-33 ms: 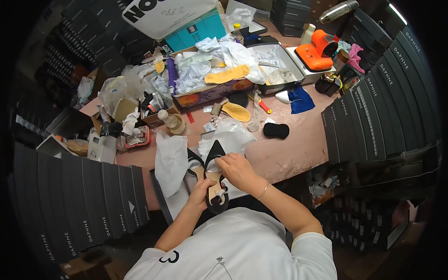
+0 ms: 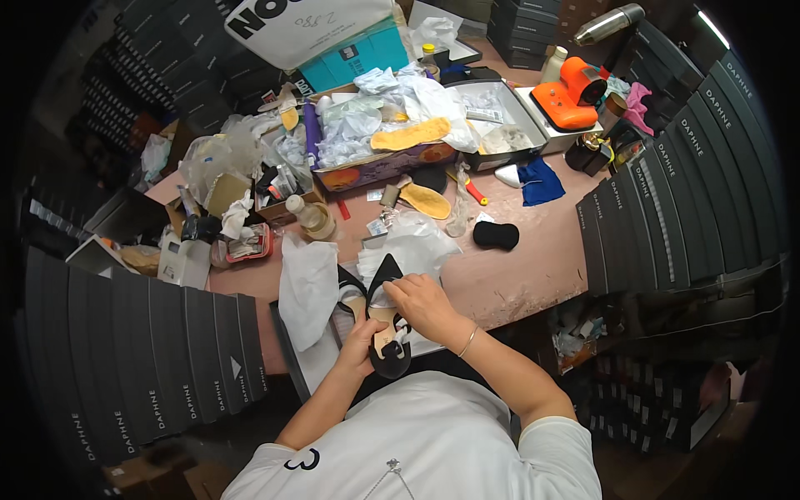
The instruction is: Packing finished high-heeled shoes into boxes with protective paper and foam inserts.
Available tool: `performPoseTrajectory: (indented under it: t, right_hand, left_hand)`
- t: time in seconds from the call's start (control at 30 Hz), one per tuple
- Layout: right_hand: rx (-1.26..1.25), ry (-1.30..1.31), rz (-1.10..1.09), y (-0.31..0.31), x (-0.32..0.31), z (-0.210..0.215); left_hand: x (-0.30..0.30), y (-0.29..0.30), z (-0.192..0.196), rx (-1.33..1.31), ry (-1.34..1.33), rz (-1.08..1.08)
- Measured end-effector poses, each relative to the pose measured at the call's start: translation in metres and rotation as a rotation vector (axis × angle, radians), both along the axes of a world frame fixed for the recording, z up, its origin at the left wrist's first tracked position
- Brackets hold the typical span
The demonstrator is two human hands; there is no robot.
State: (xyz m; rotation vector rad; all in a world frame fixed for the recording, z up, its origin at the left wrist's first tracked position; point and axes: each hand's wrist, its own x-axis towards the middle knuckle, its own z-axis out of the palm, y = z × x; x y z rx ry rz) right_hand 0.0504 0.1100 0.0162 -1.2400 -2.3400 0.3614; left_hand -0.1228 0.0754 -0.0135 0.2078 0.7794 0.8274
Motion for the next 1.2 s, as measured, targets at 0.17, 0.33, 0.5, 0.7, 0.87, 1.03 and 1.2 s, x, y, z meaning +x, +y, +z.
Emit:
performPoseTrajectory:
  t: [0.17, 0.33, 0.5, 0.7, 0.87, 1.03, 1.2]
  right_hand:
    - [-0.107, -0.126, 0.0, -0.006, -0.029, -0.006]
    - [-0.332, 0.037, 0.006, -0.008, -0.032, -0.009]
    - [-0.257, 0.113, -0.01, -0.036, -0.03, -0.006]
    - [-0.255, -0.101, 0.027, -0.026, -0.046, -0.028]
    - [-0.511, 0.042, 0.078, -0.03, -0.037, -0.006]
    - [-0.48, -0.011, 0.092, -0.035, -0.03, -0.012]
    - [-0.711, 0.188, 0.076, -0.019, -0.031, -0.008]
  left_hand:
    - [0.002, -0.022, 0.005, 0.066, 0.065, 0.149]
    - [0.001, -0.039, -0.001, 0.121, 0.184, 0.15]
    - [-0.014, -0.038, -0.013, 0.081, 0.166, 0.167]
    - [-0.002, -0.054, -0.021, 0.244, 0.251, 0.264]
    - [-0.005, -0.07, -0.02, 0.262, 0.379, 0.135]
    - [-0.008, -0.069, -0.024, 0.366, 0.362, 0.064]
    - [-0.003, -0.058, -0.02, 0.415, 0.415, 0.126]
